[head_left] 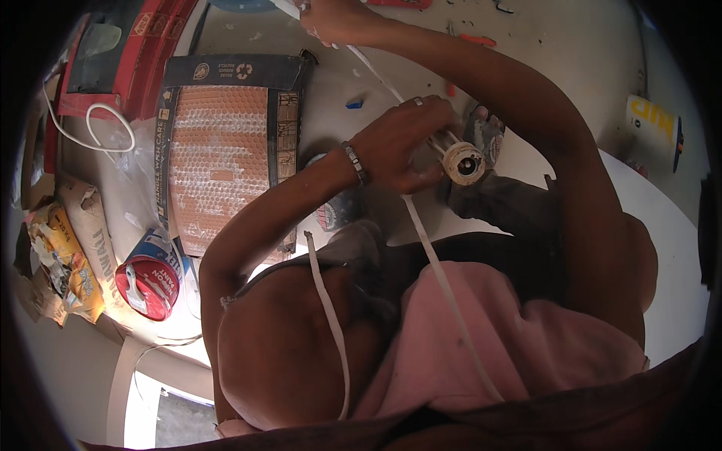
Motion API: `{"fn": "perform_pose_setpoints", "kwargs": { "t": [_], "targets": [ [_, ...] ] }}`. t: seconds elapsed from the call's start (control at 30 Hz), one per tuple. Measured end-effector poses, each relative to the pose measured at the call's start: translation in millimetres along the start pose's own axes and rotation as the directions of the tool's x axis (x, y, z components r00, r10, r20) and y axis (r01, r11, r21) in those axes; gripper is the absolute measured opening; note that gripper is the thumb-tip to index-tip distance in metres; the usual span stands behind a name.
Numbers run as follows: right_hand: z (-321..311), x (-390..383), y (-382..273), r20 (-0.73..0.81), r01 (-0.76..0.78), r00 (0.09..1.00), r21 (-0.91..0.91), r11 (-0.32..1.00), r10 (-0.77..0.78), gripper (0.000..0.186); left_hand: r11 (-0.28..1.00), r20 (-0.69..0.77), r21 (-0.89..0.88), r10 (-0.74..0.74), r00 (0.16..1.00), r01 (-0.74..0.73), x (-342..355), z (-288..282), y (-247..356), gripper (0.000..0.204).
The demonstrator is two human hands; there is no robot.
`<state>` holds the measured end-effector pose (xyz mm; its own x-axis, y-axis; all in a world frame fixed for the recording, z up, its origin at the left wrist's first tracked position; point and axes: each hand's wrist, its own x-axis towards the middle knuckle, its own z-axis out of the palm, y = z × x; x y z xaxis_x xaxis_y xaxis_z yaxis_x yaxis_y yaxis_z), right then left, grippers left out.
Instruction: The person uses pliers to cut and strip a blue plastic cap from a white electrical component. They then insert the cap into the component and continue adjusting it with their hands.
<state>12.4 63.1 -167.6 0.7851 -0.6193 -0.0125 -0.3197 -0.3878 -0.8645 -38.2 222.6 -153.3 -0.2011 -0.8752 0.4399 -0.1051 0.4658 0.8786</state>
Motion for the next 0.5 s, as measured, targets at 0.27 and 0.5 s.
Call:
{"fn": "perform_pose_setpoints", "kwargs": {
  "t": [0.27,0.5],
  "targets": [
    [-37,-24,113,-0.404,-0.199,0.887,0.103,0.975,0.224,0.046,0.994,0.192,-0.023,-0.100,0.976,0.106,22,11,-20,0.052],
    [-65,-17,134,-0.177,-0.198,0.979,-0.705,0.681,0.102,0.044,0.998,0.189,0.028,0.057,0.980,-0.063,31,29,-55,0.054]
  ]
}}
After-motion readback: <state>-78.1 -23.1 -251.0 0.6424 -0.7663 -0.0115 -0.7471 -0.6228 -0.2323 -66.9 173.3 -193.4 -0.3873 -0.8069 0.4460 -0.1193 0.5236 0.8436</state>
